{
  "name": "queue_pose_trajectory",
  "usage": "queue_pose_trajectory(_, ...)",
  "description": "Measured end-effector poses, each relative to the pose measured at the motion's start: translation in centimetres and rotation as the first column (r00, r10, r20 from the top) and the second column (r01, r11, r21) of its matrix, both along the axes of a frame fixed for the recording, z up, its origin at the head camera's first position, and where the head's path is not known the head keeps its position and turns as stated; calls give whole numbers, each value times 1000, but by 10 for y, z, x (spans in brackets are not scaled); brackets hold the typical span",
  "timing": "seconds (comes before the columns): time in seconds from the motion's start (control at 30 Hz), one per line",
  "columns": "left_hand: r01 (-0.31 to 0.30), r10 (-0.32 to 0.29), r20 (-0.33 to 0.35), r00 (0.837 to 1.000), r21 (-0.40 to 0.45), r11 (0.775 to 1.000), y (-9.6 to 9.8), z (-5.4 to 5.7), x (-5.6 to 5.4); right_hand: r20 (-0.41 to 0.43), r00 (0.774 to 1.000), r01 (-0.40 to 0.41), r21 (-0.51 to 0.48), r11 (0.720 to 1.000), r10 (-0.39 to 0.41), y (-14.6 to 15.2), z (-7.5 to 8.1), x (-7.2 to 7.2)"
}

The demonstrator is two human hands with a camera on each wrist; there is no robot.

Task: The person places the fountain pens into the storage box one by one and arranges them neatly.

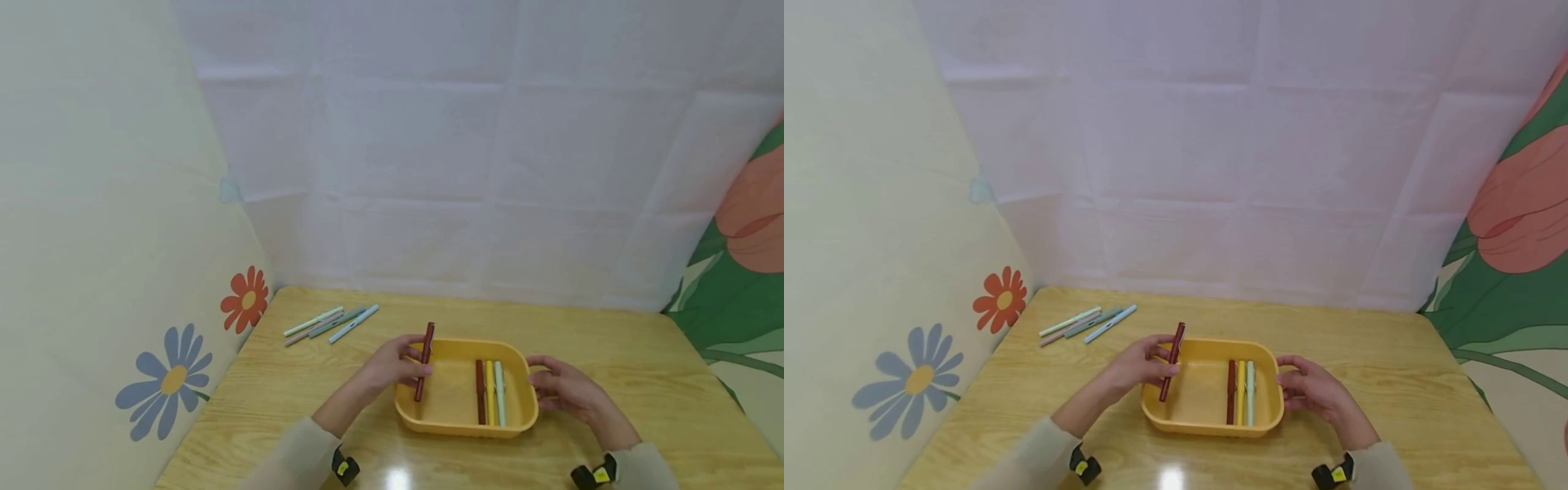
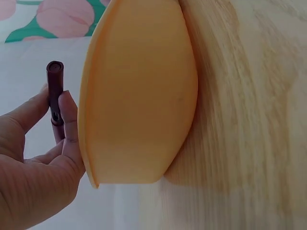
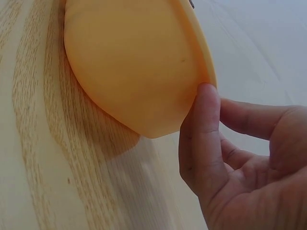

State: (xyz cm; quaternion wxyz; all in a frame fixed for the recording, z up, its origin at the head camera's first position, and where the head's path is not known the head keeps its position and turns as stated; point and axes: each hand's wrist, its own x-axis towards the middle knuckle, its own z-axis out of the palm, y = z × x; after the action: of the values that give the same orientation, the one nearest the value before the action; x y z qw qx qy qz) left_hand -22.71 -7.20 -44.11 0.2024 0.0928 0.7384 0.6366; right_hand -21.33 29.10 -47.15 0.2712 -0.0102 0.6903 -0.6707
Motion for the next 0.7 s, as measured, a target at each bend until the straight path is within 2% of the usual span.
queue_pose_trajectory(0.27,-5,5,6,1000,22,1000,15,2,4,7,1000,-4,-13,1000,4,0,1,-1)
queue_pose_trajectory(0.6,82,-83,20,996,37,996,28,2,6,19,1000,-11,-25,1000,12,0,0,-1)
queue_pose_trajectory(0.7,86,-88,36,995,51,995,33,0,6,17,1000,-6,-27,1000,6,1,-2,-2)
